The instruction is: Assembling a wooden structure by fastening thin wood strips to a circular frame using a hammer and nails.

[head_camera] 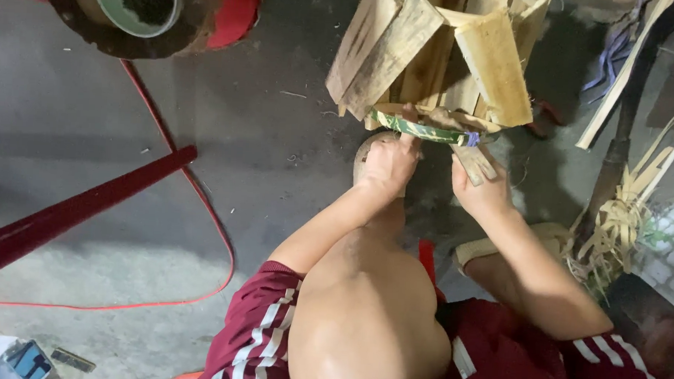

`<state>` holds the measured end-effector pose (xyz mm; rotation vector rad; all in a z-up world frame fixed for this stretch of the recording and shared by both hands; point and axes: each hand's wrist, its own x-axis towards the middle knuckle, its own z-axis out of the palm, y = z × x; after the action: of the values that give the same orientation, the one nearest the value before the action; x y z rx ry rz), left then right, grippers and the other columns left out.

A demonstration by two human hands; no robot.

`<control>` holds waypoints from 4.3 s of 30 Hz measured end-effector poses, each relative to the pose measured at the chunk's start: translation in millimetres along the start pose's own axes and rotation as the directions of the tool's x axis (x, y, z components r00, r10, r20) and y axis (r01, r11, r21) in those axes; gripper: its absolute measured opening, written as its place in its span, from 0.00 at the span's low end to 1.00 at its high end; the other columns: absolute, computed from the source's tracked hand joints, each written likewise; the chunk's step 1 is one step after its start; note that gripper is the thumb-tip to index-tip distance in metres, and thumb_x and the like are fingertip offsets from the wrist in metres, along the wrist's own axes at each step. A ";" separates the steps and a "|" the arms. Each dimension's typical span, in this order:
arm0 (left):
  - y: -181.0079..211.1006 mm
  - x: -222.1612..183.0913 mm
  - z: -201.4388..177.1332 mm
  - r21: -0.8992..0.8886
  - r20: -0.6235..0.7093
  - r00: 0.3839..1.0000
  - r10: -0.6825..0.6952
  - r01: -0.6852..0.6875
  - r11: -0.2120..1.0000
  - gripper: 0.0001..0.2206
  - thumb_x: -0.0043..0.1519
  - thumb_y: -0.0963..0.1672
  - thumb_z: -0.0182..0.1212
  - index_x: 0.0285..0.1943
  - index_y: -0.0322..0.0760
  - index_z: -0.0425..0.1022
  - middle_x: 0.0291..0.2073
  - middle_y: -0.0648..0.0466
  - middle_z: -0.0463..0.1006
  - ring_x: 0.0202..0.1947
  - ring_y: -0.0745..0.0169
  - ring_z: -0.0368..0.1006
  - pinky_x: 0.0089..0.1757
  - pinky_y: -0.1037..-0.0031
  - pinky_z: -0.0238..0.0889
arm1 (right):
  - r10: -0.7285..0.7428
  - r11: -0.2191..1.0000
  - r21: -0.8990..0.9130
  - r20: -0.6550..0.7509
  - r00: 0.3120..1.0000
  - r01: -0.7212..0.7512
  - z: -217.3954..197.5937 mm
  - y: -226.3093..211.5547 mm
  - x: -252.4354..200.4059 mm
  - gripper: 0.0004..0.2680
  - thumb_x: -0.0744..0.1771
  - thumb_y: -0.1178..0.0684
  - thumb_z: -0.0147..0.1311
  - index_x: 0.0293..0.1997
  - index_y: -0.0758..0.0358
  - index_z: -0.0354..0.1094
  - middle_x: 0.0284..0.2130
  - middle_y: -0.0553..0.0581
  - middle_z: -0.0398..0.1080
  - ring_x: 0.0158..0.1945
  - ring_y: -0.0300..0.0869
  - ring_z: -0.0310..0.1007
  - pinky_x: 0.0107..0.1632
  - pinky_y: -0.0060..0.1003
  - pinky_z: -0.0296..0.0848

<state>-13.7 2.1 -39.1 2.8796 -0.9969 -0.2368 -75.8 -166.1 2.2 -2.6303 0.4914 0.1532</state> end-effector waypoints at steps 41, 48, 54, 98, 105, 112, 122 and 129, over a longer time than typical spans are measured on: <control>4.8 -3.8 72.9 -0.016 -0.096 0.995 0.022 -0.024 1.000 0.05 0.52 0.41 0.56 0.24 0.46 0.75 0.23 0.60 0.62 0.16 0.50 0.71 0.20 0.57 0.58 | -0.149 0.989 -0.002 -0.041 0.988 0.149 44.5 39.3 2.0 0.13 0.70 0.45 0.60 0.30 0.63 0.74 0.23 0.66 0.74 0.33 0.64 0.79 0.30 0.57 0.76; -9.5 4.9 49.9 -0.039 -0.247 0.968 0.032 -0.043 0.998 0.05 0.47 0.41 0.57 0.20 0.46 0.75 0.16 0.60 0.60 0.13 0.48 0.69 0.17 0.57 0.60 | 0.150 0.989 -0.007 0.132 0.980 -0.150 -9.6 25.1 -25.2 0.16 0.71 0.38 0.55 0.47 0.65 0.70 0.35 0.69 0.77 0.45 0.64 0.78 0.46 0.57 0.79; -22.5 40.0 -23.6 -0.033 -0.491 0.868 -0.078 0.071 0.997 0.11 0.51 0.45 0.63 0.42 0.46 0.82 0.32 0.59 0.79 0.20 0.57 0.78 0.21 0.67 0.70 | 0.077 0.989 -0.140 0.300 0.951 -0.036 -39.4 47.5 -49.4 0.13 0.67 0.50 0.54 0.50 0.73 0.69 0.41 0.73 0.76 0.48 0.69 0.77 0.54 0.62 0.76; -9.5 57.0 30.5 -0.185 -0.279 0.947 -0.160 0.111 0.976 0.11 0.51 0.42 0.59 0.41 0.41 0.65 0.29 0.54 0.67 0.17 0.52 0.76 0.21 0.63 0.72 | -0.469 0.863 0.055 -0.281 0.837 0.502 -29.2 38.8 53.0 0.05 0.69 0.60 0.58 0.44 0.53 0.76 0.34 0.50 0.71 0.39 0.47 0.78 0.45 0.40 0.79; -6.5 55.4 41.8 -0.258 -0.175 0.964 -0.202 0.153 0.954 0.13 0.51 0.43 0.61 0.44 0.41 0.66 0.32 0.53 0.69 0.20 0.50 0.78 0.23 0.63 0.73 | -0.471 0.860 0.085 -0.254 0.845 0.504 -29.2 41.2 52.5 0.07 0.68 0.63 0.58 0.46 0.55 0.76 0.34 0.50 0.71 0.39 0.47 0.78 0.46 0.42 0.79; -15.9 50.3 33.9 -0.263 -0.152 0.974 -0.169 0.125 0.957 0.21 0.46 0.43 0.67 0.48 0.39 0.67 0.35 0.52 0.69 0.20 0.48 0.78 0.23 0.58 0.75 | -0.472 0.864 0.081 -0.215 0.855 0.497 -32.2 39.9 51.9 0.10 0.65 0.65 0.55 0.47 0.55 0.74 0.34 0.50 0.70 0.40 0.49 0.78 0.47 0.42 0.79; -18.8 49.2 37.6 -0.174 -0.217 0.968 -0.127 0.090 0.981 0.17 0.53 0.45 0.64 0.48 0.38 0.67 0.37 0.55 0.67 0.20 0.58 0.78 0.23 0.68 0.74 | -0.516 0.853 -0.048 -0.221 0.827 0.520 -29.4 43.1 54.5 0.05 0.70 0.59 0.57 0.45 0.51 0.74 0.35 0.50 0.70 0.39 0.47 0.78 0.48 0.40 0.79; -11.4 53.9 54.0 -0.286 -0.132 0.964 -0.230 0.185 0.940 0.11 0.56 0.43 0.58 0.46 0.41 0.67 0.33 0.53 0.70 0.20 0.54 0.78 0.21 0.69 0.72 | -0.496 0.863 -0.013 -0.219 0.840 0.506 -31.6 40.8 54.5 0.05 0.69 0.59 0.59 0.45 0.51 0.74 0.35 0.50 0.71 0.40 0.48 0.79 0.48 0.42 0.78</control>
<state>25.7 -24.0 -100.1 2.6962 -0.5798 -0.1347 -39.3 -231.7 3.1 -2.6427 -0.1436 -0.3113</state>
